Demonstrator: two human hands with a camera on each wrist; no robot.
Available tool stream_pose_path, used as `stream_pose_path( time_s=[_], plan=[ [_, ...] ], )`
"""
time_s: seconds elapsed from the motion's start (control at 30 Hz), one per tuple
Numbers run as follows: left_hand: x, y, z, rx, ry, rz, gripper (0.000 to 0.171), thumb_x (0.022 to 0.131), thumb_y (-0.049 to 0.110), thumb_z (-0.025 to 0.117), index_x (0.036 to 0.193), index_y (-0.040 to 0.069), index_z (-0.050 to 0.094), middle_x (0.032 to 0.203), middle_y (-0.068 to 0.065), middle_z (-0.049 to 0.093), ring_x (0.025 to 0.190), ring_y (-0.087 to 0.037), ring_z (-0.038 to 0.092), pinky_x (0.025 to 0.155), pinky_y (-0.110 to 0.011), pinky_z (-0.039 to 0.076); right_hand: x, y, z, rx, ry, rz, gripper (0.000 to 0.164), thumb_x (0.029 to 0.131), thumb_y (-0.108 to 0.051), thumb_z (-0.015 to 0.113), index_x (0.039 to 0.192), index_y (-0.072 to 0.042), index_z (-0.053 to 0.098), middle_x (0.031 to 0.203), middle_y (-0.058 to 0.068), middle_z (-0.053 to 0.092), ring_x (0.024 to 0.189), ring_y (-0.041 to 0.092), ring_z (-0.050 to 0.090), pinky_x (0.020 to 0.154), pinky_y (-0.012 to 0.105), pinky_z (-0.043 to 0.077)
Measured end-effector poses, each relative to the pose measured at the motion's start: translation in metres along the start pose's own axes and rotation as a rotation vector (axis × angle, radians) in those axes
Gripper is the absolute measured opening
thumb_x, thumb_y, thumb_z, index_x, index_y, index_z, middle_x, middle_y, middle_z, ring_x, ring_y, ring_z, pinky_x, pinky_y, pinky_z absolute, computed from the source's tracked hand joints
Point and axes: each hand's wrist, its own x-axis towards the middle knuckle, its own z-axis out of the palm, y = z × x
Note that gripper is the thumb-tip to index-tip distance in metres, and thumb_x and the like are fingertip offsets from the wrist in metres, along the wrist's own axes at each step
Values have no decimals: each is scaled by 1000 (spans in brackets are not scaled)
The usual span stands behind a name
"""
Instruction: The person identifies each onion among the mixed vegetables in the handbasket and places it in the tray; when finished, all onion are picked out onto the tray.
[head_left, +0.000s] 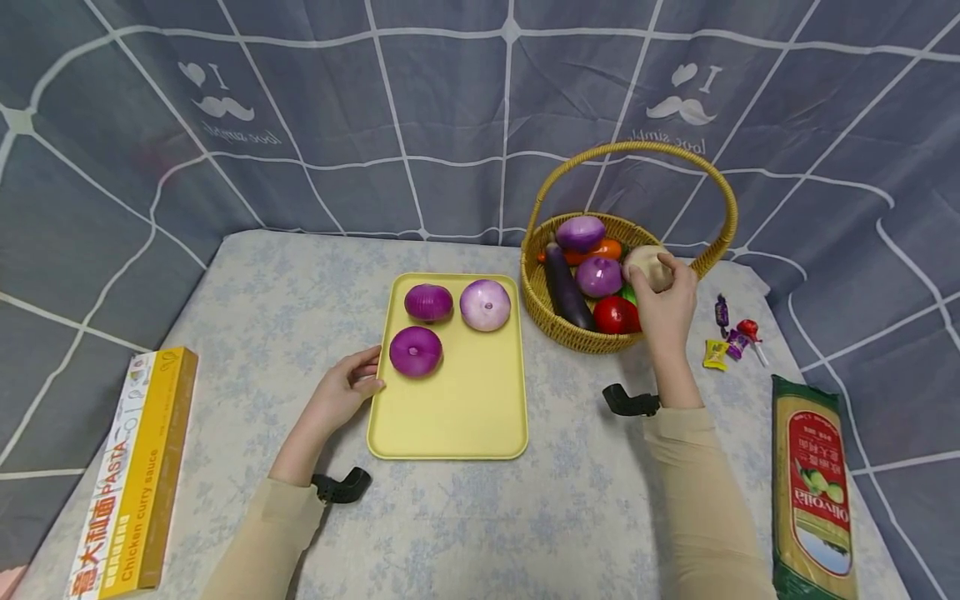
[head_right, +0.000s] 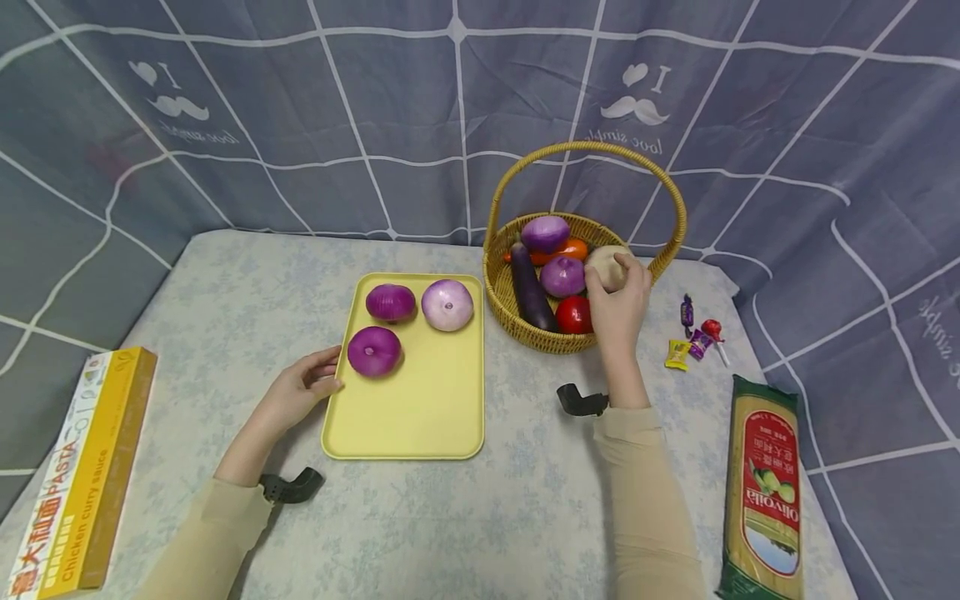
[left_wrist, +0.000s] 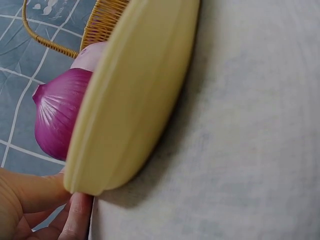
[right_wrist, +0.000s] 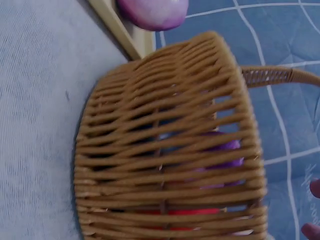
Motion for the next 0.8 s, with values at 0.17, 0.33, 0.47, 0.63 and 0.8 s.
stream_pose_path(
  time_s=[0.17,0.33,0.47,0.63,0.8],
  plan=[
    [0,1,1,0,-3,4,59,98,2,56,152,1,33,140,-24,48,127,-36,51,96,-22,54,9,5,3,-26,-12,19,66,89,-33,69,144,-5,44,148,14,40,138,27,38,118,40,33],
    [-1,1,1,1,-4,0,58,99,3,56,152,2,34,140,-23,48,127,-36,51,95,-23,54,16,10,10,-62,-36,27,81,88,-31,71,152,-3,30,157,15,30,144,28,30,123,39,25],
    [-2,1,1,-1,-9,-3,58,99,3,56,152,2,34,140,-23,47,126,-37,51,92,-19,54,20,12,15,-100,-35,17,83,87,-25,73,152,0,29,158,18,27,147,31,23,125,40,21],
    [-2,1,1,-3,-6,-5,58,99,3,57,152,1,34,139,-24,48,126,-37,51,91,-18,54,23,13,21,-136,-26,17,75,86,-19,74,147,0,35,152,20,29,144,34,23,122,45,26],
    [0,0,0,7,-6,1,58,99,3,57,152,1,34,139,-24,49,126,-37,52,92,-19,54,26,14,26,-203,-37,18,71,87,-16,73,146,-4,36,151,20,27,142,36,24,119,49,29]
  ],
)
